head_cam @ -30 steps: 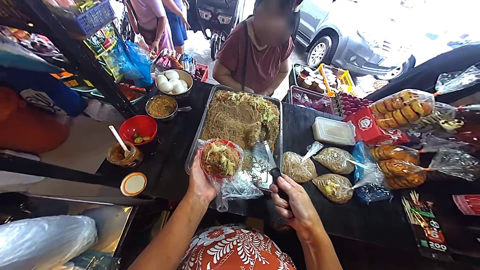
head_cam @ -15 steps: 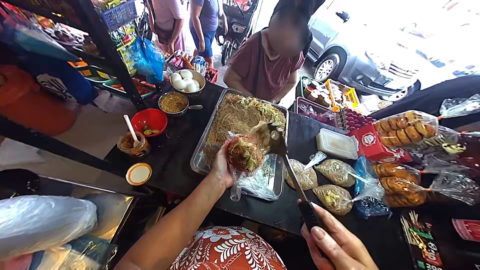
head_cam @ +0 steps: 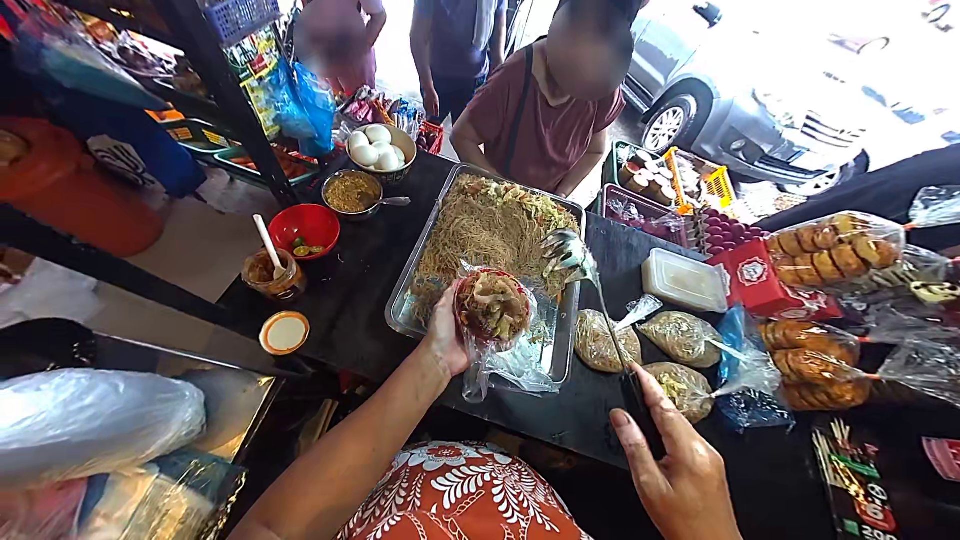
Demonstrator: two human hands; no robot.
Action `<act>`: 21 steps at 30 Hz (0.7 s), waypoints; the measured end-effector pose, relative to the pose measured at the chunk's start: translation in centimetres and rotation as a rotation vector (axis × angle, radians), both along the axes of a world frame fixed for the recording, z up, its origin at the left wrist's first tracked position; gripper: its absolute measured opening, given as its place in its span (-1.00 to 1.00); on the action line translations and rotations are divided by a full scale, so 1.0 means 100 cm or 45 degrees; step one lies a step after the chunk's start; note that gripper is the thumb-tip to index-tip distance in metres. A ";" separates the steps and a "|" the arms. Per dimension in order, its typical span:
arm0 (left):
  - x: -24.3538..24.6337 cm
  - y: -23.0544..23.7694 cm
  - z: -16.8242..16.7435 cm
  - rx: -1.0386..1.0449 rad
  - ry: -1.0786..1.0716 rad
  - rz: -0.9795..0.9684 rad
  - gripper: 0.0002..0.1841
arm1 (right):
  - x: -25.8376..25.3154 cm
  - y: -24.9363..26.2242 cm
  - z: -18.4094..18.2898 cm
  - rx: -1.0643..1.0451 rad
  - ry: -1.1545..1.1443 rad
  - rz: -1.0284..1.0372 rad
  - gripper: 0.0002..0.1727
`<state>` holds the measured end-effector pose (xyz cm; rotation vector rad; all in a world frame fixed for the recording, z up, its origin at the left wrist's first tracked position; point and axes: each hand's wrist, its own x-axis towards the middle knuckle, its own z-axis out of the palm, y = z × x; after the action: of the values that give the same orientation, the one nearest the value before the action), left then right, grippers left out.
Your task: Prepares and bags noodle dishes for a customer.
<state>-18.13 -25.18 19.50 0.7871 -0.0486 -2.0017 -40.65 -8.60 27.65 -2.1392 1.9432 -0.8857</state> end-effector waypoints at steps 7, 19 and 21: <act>0.019 0.010 0.009 -0.062 0.005 0.100 -0.32 | -0.007 -0.049 -0.091 0.108 0.343 -0.242 -0.43; 0.019 0.008 0.023 -0.130 -0.050 0.243 -0.31 | 0.063 -0.052 -0.057 0.422 -1.171 0.222 -0.71; 0.016 0.008 0.021 -0.116 -0.033 0.254 -0.29 | 0.076 -0.069 -0.067 0.316 -1.295 0.138 -0.77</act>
<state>-16.55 -24.42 21.62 0.7305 -0.0729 -1.7883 -33.05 -15.54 20.90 -1.2172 1.2890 -1.2709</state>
